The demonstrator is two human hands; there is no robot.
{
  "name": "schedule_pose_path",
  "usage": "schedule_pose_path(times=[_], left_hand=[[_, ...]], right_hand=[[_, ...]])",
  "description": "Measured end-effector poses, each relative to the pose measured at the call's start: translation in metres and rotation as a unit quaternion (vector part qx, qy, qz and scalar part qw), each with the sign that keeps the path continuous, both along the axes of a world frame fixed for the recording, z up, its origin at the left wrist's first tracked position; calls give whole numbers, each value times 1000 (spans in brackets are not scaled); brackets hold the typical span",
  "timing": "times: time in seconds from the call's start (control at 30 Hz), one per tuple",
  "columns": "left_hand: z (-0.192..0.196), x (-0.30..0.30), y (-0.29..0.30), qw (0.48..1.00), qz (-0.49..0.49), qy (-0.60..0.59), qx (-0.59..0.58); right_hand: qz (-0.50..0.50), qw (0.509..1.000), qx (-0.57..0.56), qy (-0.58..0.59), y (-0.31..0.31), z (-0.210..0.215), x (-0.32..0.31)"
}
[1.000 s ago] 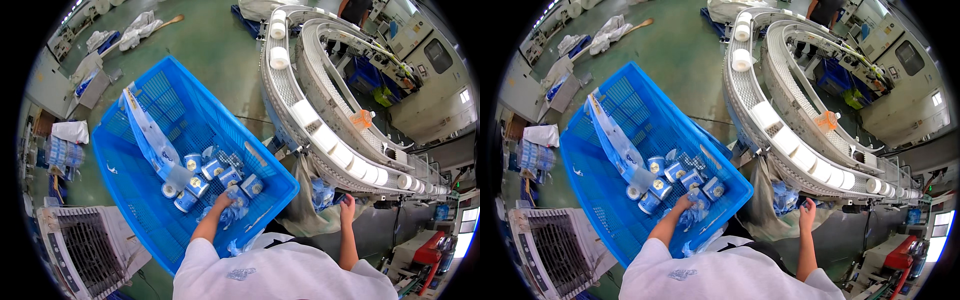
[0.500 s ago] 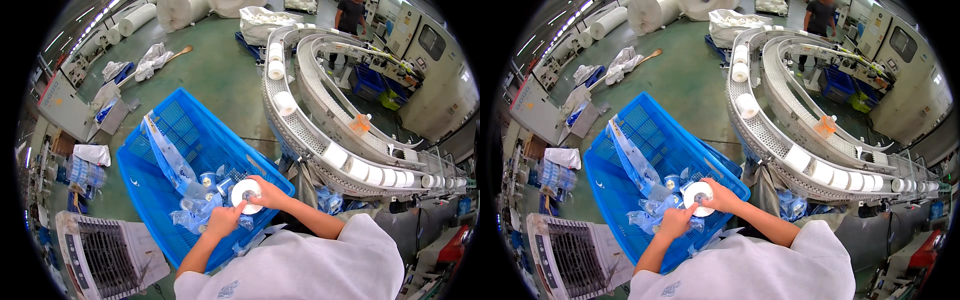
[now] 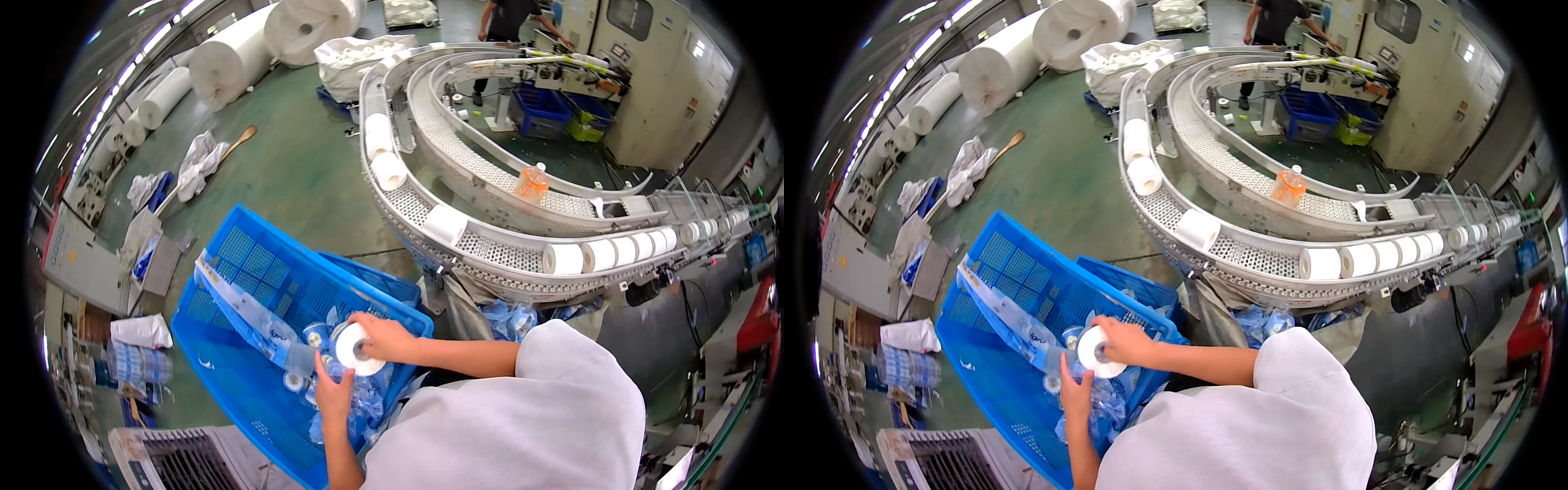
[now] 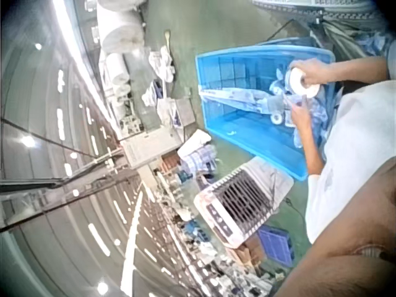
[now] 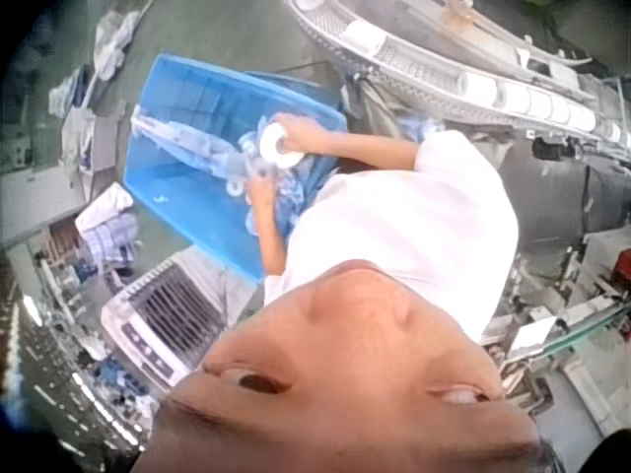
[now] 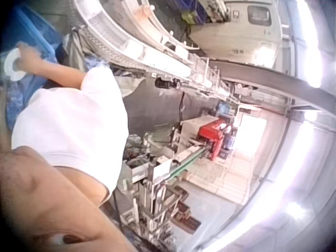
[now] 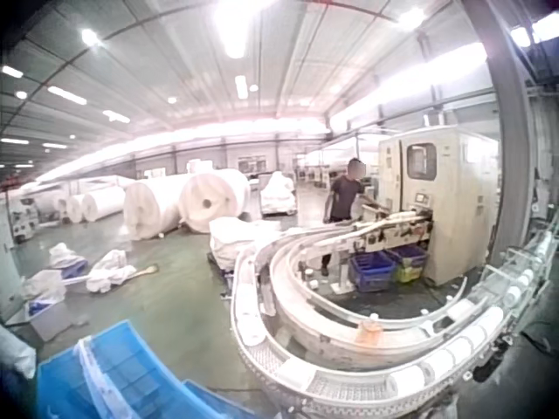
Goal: The person picks up toilet paper rolls from a blue crate, places some on a curved conveyor belt, and wraps others into a plastic bag.
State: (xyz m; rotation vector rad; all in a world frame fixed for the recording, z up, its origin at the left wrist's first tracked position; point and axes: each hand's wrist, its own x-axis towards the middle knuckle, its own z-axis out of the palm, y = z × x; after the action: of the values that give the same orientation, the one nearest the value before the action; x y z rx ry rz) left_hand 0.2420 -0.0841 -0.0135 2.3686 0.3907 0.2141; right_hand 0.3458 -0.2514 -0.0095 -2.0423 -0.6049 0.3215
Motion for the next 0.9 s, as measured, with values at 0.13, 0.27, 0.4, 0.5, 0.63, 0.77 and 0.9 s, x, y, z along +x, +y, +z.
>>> schedule_pose_path(times=[0.13, 0.27, 0.4, 0.5, 0.63, 0.77, 0.9], left_hand=[[5, 26, -18, 991, 6, 26, -131], [-10, 33, -7, 983, -24, 13, -181], [-8, 28, -2, 971, -79, 46, -222], [12, 29, -14, 965, -109, 121, -206], [18, 19, -13, 958, -136, 156, -197], [25, 19, -15, 951, -181, 120, -221], [-1, 22, -4, 947, -178, 148, -221]], right_hand=[[-3, 988, -1, -154, 6, -3, -7], [7, 986, -57, -157, 5, 16, -9], [54, 969, -70, -232, -10, 18, -9], [114, 965, -138, -191, -27, 20, -6], [163, 939, -195, -231, -23, 17, -10], [185, 919, -224, -267, -14, 21, -6], [213, 902, -204, -315, -14, 6, 15]])
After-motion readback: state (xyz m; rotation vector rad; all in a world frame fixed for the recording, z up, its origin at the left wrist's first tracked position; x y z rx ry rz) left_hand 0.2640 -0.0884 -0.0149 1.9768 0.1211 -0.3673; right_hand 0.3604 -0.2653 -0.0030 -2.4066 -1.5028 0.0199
